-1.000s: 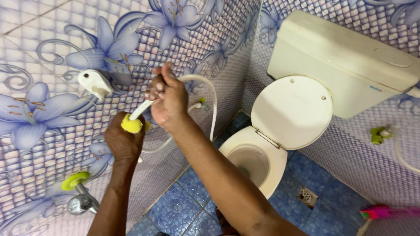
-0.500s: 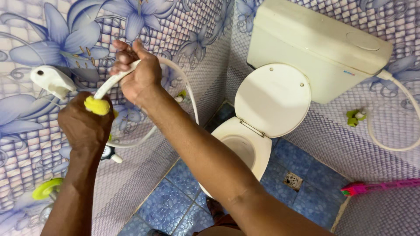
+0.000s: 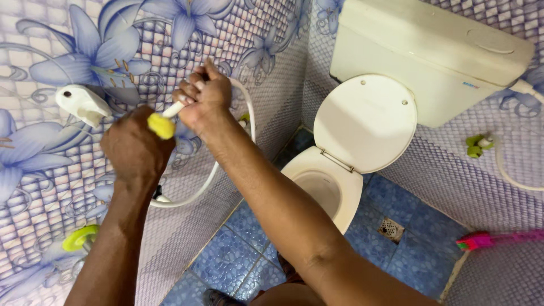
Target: The person cleans a white handheld bidet sprayer and its hose using a yellow sponge and white foam, scrubbing the nozzle and the length of the cord before rinsing it.
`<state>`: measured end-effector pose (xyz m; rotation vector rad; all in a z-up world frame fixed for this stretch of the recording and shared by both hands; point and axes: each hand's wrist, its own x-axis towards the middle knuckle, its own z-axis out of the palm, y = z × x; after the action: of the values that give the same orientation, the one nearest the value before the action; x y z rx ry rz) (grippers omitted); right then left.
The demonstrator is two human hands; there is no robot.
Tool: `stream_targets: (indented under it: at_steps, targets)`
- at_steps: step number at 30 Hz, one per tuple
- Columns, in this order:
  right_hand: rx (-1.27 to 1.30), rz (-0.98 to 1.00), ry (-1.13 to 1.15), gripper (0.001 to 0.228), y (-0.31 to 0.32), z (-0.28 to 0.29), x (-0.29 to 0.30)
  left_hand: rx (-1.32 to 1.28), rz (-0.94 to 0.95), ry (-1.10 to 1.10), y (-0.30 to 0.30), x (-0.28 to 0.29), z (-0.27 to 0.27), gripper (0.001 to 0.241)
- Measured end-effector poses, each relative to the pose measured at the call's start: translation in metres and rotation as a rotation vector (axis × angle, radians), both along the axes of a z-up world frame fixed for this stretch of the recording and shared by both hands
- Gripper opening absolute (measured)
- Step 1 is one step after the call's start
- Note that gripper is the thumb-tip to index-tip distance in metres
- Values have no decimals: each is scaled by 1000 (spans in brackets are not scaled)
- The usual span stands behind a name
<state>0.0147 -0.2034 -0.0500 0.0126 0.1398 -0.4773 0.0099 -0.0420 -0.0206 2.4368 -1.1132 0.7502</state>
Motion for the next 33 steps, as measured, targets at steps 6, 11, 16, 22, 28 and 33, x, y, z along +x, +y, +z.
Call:
stream_targets:
  at_steps: [6,11,16,22,28,33]
  targets:
    - [-9,49,18,33,-1,15,-10,29,-31,21,8,-2,12,20]
    - [38,-39,9,37,-5,29,-3,1,-9,44,24,-4,4,28]
    - [-66,2,66,36,22,36,1,16,-91,-84,3,15,13,26]
    - [-69,-126,78,32,-1,26,-5,-23,-52,38,8,8,9,28]
    - [-15,-4,66,33,-34,7,-10,32,-22,49,9,-1,-3,28]
    - [-6,-78,39,36,-31,0,-13,-39,3,179,16,-3,-24,27]
